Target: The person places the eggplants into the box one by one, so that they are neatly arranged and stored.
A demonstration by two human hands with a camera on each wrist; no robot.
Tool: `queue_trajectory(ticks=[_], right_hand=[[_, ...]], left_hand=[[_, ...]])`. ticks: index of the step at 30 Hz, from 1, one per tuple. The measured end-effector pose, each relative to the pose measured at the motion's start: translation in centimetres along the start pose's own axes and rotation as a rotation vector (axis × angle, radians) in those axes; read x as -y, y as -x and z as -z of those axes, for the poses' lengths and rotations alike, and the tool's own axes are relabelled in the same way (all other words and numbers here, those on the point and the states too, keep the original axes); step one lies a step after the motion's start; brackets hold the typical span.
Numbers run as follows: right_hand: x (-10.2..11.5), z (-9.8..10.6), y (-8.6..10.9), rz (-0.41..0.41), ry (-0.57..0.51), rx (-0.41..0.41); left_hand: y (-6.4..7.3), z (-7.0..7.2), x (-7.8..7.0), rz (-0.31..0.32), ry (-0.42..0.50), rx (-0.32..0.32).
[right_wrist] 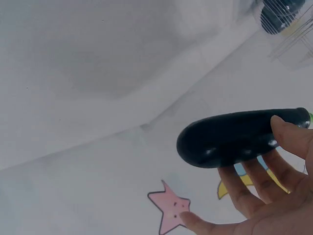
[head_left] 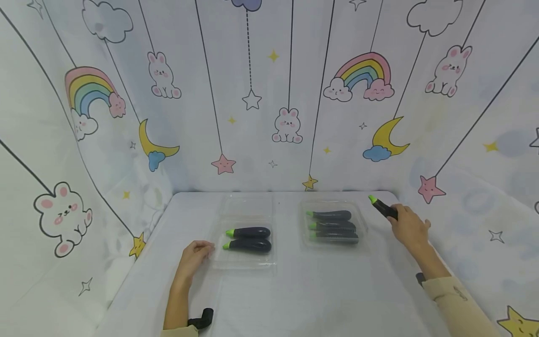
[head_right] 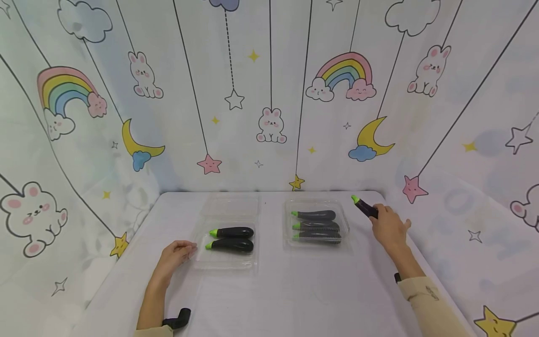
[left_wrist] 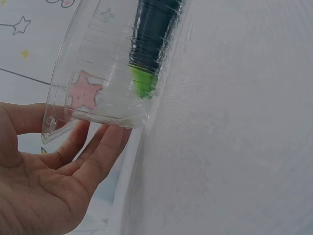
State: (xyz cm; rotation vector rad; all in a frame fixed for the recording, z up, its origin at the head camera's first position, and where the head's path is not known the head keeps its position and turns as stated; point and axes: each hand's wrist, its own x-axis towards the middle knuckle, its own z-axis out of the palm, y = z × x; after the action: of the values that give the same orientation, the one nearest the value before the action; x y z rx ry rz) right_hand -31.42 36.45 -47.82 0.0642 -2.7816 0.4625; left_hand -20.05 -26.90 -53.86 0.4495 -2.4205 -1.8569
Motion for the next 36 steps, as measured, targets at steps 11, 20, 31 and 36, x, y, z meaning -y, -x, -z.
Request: queue_trajectory(ticks=[11, 20, 31, 36], right_hand=[[4.3, 1.2, 0.9, 0.103, -0.065, -0.133], [6.8, 1.4, 1.4, 0.143, -0.099, -0.138], [9.9, 1.2, 2.3, 0.169, -0.171, -0.123], [10.9, 1.0, 2.5, 0.165, -0.205, -0.104]], left_hand=[[0.1, 0.1, 0.0, -0.001, 0.013, 0.007], [0.3, 0.1, -0.1, -0.004, 0.018, 0.013], [0.2, 0.0, -0.1, -0.006, 0.02, 0.006], [0.1, -0.1, -0.1, -0.001, 0.011, 0.002]])
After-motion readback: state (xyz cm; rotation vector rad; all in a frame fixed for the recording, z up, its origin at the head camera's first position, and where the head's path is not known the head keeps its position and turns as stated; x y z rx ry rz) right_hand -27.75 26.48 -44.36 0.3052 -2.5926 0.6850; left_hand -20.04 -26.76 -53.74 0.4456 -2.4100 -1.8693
